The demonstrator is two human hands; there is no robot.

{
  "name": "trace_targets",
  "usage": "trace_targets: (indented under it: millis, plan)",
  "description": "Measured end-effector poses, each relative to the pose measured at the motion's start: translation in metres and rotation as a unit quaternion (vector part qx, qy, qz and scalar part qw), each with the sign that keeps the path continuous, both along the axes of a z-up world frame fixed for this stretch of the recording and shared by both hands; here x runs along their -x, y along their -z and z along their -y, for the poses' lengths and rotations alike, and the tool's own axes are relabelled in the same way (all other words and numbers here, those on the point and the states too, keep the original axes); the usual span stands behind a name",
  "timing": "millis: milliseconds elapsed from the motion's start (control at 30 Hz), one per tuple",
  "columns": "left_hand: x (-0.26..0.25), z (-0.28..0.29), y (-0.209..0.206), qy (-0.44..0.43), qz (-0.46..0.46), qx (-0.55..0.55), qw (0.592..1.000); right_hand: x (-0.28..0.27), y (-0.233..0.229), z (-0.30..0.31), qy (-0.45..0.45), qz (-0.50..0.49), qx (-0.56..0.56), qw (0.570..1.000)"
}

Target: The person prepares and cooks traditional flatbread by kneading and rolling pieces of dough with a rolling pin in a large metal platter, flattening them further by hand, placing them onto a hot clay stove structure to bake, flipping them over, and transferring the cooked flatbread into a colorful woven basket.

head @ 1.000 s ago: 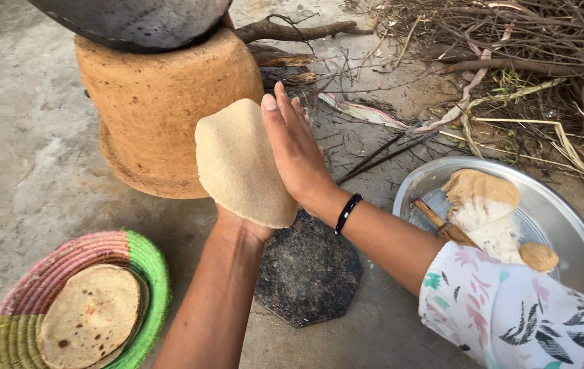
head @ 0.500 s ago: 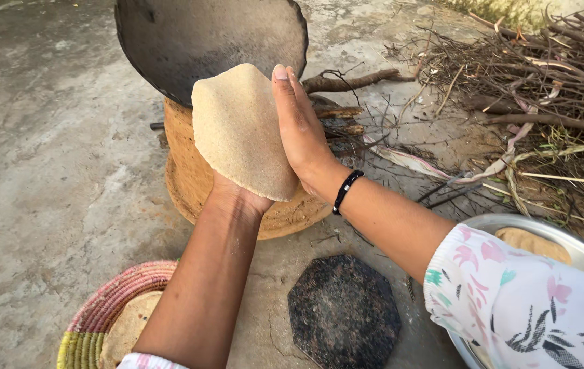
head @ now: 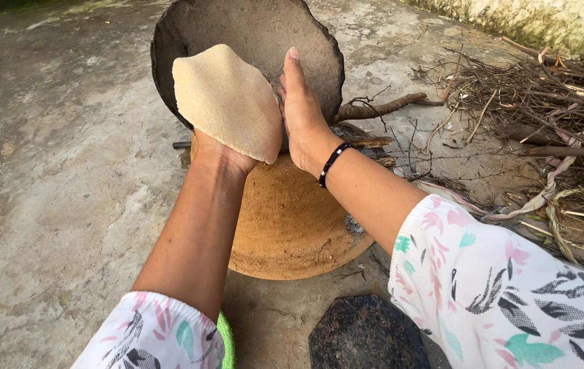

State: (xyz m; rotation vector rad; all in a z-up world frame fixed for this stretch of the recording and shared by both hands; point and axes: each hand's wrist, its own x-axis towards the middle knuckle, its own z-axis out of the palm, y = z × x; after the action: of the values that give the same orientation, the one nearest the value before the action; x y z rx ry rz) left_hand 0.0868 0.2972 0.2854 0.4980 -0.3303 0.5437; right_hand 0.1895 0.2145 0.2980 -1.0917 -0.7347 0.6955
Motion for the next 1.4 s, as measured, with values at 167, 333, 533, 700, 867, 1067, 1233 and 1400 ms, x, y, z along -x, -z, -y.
trace_targets:
  millis: [167, 333, 533, 700, 867, 1067, 1233, 1400]
  plan:
    - [-0.013, -0.026, 0.009, -0.040, -0.036, 0.009, 0.999, -0.027, 0.014, -0.028, -0.019, -0.008, -0.015, 1.000]
    - [-0.023, -0.049, 0.008, -0.104, -0.111, 0.007, 0.988, -0.040, 0.015, -0.049, -0.009, -0.009, 0.029, 0.999]
    - [-0.028, -0.090, -0.027, -0.257, -0.302, -0.092, 0.914, -0.043, 0.005, -0.053, -0.015, -0.051, 0.079, 0.995]
    - [-0.038, -0.083, -0.076, -0.359, -0.523, -0.443, 0.633, -0.042, -0.004, -0.047, -0.002, -0.036, 0.048, 0.998]
    - [-0.056, -0.031, -0.050, -0.216, -0.600, -0.725, 0.261, -0.043, 0.000, -0.050, 0.091, 0.088, -0.031, 0.991]
    - [-0.066, -0.055, -0.021, -0.130, -0.601, -0.777, 0.139, -0.050, 0.012, -0.065, 0.080, 0.179, -0.058, 0.979]
    - [-0.077, -0.049, -0.018, -0.104, -0.587, -0.796, 0.105, -0.044, 0.016, -0.066, 0.083, 0.186, -0.060, 0.977]
    - [-0.083, -0.010, -0.036, -0.048, -0.550, -0.799, 0.239, -0.048, 0.009, -0.060, 0.091, 0.201, -0.060, 0.973]
